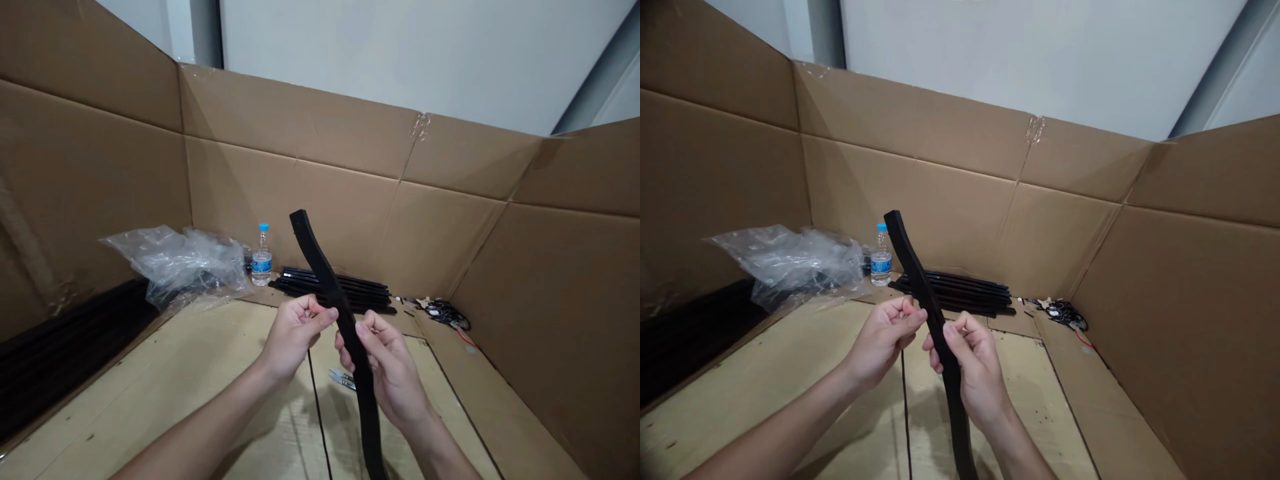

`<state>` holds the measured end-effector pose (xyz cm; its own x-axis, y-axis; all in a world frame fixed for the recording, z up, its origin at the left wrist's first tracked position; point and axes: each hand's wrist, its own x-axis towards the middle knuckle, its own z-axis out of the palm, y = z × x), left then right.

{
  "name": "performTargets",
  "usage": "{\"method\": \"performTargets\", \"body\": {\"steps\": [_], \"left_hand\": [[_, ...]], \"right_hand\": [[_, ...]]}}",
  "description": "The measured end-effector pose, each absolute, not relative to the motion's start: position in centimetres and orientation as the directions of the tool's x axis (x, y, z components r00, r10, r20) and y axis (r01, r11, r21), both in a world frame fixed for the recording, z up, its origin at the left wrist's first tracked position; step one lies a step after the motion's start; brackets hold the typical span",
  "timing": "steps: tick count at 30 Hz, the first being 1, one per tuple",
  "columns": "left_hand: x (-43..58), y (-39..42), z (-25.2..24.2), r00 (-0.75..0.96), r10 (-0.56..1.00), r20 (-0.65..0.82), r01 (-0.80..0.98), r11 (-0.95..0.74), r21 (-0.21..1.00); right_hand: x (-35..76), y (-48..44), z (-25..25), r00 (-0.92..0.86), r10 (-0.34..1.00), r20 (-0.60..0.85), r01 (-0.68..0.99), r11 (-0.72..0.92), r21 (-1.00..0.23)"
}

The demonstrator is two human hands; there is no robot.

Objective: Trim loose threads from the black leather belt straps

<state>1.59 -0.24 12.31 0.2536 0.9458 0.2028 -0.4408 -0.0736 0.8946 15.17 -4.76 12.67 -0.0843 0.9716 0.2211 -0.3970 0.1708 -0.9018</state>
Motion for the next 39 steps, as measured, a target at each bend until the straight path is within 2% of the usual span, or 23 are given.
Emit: {"method": "performTargets", "body": {"steps": [7, 14, 17, 23, 28, 35, 39], "left_hand": [[1.3, 0.1, 13.0, 0.280, 0.938, 0.203, -0.492, -0.042, 0.870], [1.1, -0.2, 13.4, 0.319, 0.926, 0.201, -0.435, -0.045, 0.899], [1.0, -0.3, 13.5, 0.398, 0.890, 0.224, -0.467, -0.014, 0.884], [1.0, -0.5, 13.3, 0.429, 0.872, 0.237, -0.464, -0.013, 0.886], [1.2, -0.7, 13.4, 0.393, 0.882, 0.258, -0.454, -0.058, 0.889], [1.5, -1.0, 13.4, 0.361, 0.897, 0.254, -0.394, -0.100, 0.914], [1.5, -0.7, 13.0, 0.301, 0.923, 0.240, -0.393, -0.109, 0.913]], "right_hand": [[15.9, -3.7, 11.8, -0.102, 0.965, 0.242, -0.299, 0.203, -0.933], [16.3, -3.9, 12.1, -0.240, 0.943, 0.232, -0.148, 0.200, -0.968], [16.1, -4.3, 12.4, -0.255, 0.948, 0.190, -0.161, 0.152, -0.975], [15.9, -4.8, 12.5, -0.265, 0.948, 0.177, -0.149, 0.141, -0.979], [16.1, -4.7, 12.2, -0.240, 0.942, 0.236, -0.228, 0.181, -0.957], [15.2, -4.8, 11.8, -0.076, 0.983, 0.166, -0.199, 0.148, -0.969], [15.2, -4.7, 12.1, -0.074, 0.978, 0.193, -0.257, 0.168, -0.952]]}}
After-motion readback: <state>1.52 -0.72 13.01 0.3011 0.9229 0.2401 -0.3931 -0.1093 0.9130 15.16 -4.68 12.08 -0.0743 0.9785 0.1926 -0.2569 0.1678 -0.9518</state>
